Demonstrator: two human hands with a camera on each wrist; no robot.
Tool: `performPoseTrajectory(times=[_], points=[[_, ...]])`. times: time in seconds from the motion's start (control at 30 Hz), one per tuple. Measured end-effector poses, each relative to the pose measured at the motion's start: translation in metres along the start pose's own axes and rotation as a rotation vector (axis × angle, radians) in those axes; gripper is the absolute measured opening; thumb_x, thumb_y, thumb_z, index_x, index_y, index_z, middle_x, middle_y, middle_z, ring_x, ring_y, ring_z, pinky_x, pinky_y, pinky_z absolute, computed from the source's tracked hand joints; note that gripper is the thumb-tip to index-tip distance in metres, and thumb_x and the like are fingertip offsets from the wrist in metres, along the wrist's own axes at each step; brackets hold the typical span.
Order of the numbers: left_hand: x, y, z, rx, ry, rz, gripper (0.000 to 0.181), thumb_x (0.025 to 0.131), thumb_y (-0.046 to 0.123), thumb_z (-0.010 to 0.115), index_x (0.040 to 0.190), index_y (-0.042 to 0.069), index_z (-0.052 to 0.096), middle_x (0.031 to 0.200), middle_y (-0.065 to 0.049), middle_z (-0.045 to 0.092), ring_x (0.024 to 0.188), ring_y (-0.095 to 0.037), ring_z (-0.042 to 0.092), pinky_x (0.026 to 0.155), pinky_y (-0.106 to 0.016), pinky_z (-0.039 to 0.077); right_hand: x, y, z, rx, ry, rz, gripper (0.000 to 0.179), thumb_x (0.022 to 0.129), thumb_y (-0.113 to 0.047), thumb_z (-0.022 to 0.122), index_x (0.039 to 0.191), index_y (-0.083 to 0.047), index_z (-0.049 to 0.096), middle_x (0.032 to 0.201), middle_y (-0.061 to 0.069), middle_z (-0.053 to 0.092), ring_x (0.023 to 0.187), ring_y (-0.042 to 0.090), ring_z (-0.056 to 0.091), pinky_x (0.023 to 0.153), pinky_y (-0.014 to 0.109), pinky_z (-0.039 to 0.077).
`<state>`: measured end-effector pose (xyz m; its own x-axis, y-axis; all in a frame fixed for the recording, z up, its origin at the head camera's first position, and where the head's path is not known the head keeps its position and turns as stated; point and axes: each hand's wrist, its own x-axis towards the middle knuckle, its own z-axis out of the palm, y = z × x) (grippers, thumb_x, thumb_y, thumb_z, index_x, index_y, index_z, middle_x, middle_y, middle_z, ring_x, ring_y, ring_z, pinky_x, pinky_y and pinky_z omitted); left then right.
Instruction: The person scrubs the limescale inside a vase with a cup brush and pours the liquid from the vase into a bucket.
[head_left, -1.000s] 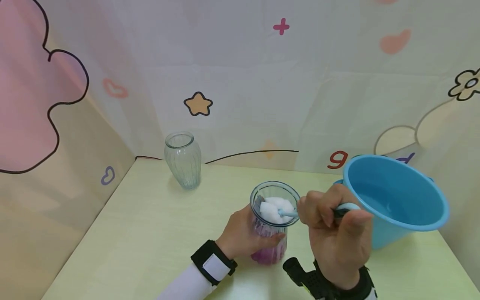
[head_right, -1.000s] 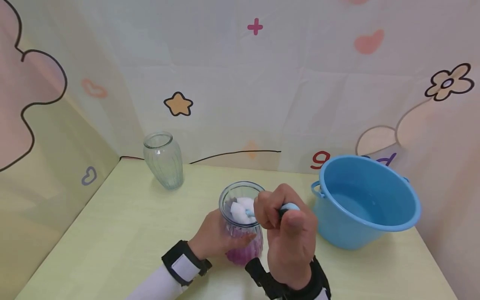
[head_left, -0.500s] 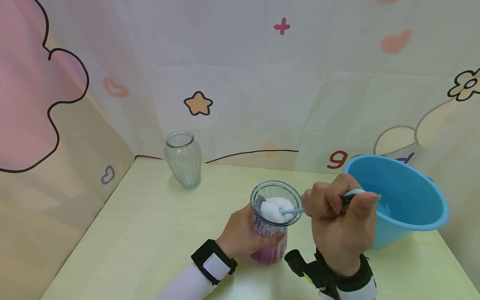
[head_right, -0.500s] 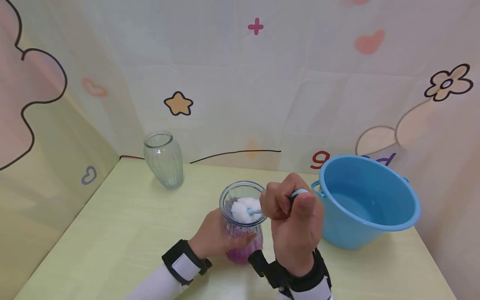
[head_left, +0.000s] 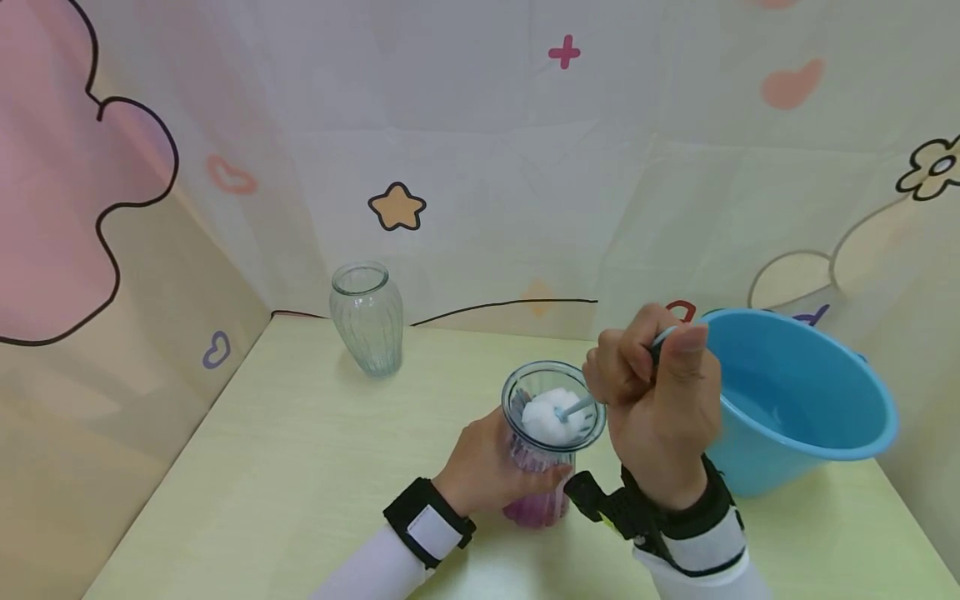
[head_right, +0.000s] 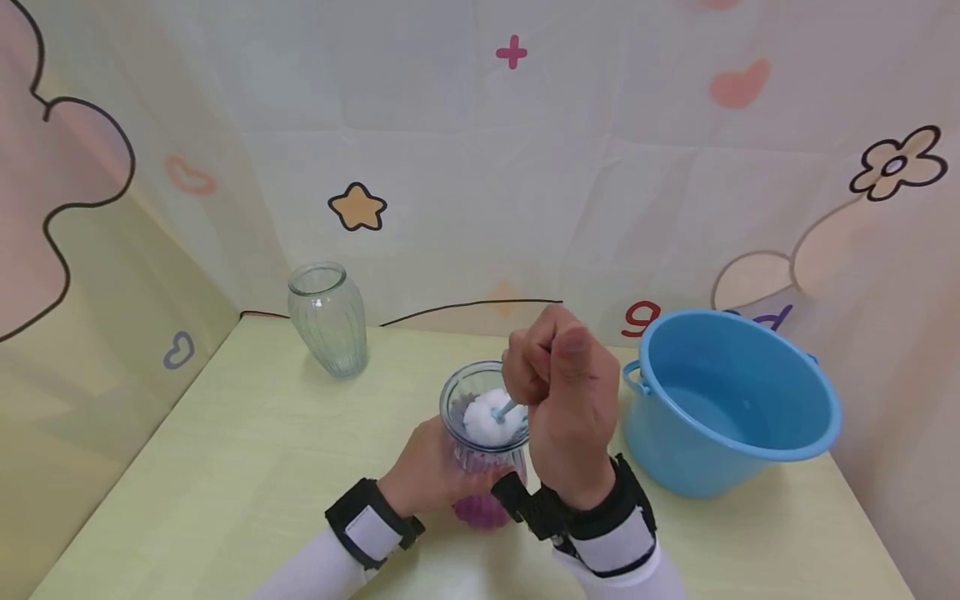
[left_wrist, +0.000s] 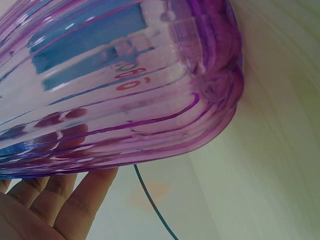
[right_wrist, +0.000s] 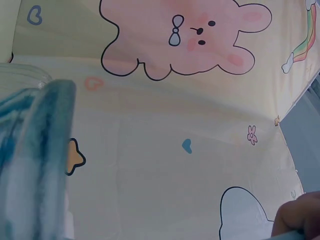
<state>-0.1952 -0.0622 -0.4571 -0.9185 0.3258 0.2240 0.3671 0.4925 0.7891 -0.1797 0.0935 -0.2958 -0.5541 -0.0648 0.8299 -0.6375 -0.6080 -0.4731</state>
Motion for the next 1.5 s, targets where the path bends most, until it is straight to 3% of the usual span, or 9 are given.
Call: performPoseTrajectory(times=[0.4, 0.53, 0.7, 0.83, 1.17, 1.5], points=[[0.000, -0.001, -0.002, -0.005, -0.015, -0.024, 0.070, 0.076, 0.044, 0.086, 0.135, 0.026, 0.052, 0.119, 0.005, 0.073, 0.106, -0.012, 0.071, 0.090, -0.031, 0.059, 0.017, 0.013, -0.002, -0.070, -0.100, 0.227, 0.054, 0.107, -0.048, 0.047, 0.072, -0.008, 0.033, 0.057, 0.002, 0.022, 0.042, 0.014, 0.022, 0.037, 0.026, 0.017], [0.002, 0.000, 0.000, 0.012, -0.018, -0.011, 0.071, 0.077, 0.046, 0.086, 0.135, 0.025, 0.052, 0.118, 0.005, 0.072, 0.104, -0.010, 0.070, 0.089, -0.029, 0.058, 0.016, 0.015, -0.007, -0.042, -0.107, 0.235, 0.053, 0.108, -0.046, 0.045, 0.073, -0.009, 0.033, 0.057, 0.001, 0.023, 0.042, 0.014, 0.023, 0.036, 0.026, 0.017], [0.005, 0.000, -0.001, 0.029, -0.030, -0.044, 0.065, 0.077, 0.048, 0.086, 0.128, 0.024, 0.054, 0.110, 0.006, 0.072, 0.095, -0.006, 0.068, 0.083, -0.025, 0.057, 0.004, 0.029, -0.007, -0.164, -0.136, 0.264, 0.052, 0.109, -0.045, 0.041, 0.075, -0.007, 0.033, 0.058, 0.002, 0.022, 0.043, 0.015, 0.023, 0.036, 0.028, 0.018], [0.005, 0.002, -0.001, -0.001, -0.071, -0.050, 0.067, 0.077, 0.053, 0.085, 0.130, 0.026, 0.054, 0.110, 0.009, 0.071, 0.095, -0.003, 0.066, 0.081, -0.022, 0.056, -0.009, 0.035, -0.005, -0.226, -0.146, 0.236, 0.050, 0.112, -0.039, 0.036, 0.075, -0.005, 0.034, 0.059, 0.002, 0.022, 0.044, 0.015, 0.023, 0.037, 0.027, 0.019], [0.004, 0.003, -0.001, -0.007, -0.062, -0.049, 0.072, 0.075, 0.054, 0.086, 0.133, 0.029, 0.053, 0.110, 0.011, 0.071, 0.096, -0.003, 0.066, 0.082, -0.023, 0.056, -0.018, 0.031, -0.005, -0.266, -0.135, 0.225, 0.046, 0.114, -0.031, 0.032, 0.077, -0.004, 0.036, 0.060, 0.002, 0.024, 0.047, 0.015, 0.026, 0.037, 0.031, 0.021], [0.003, 0.000, -0.003, -0.012, -0.072, -0.048, 0.071, 0.075, 0.055, 0.086, 0.133, 0.034, 0.051, 0.110, 0.014, 0.069, 0.096, -0.002, 0.065, 0.082, -0.022, 0.056, -0.023, 0.033, -0.007, -0.306, -0.179, 0.210, 0.039, 0.114, -0.017, 0.026, 0.082, -0.002, 0.043, 0.064, 0.004, 0.033, 0.050, 0.015, 0.032, 0.039, 0.025, 0.026]])
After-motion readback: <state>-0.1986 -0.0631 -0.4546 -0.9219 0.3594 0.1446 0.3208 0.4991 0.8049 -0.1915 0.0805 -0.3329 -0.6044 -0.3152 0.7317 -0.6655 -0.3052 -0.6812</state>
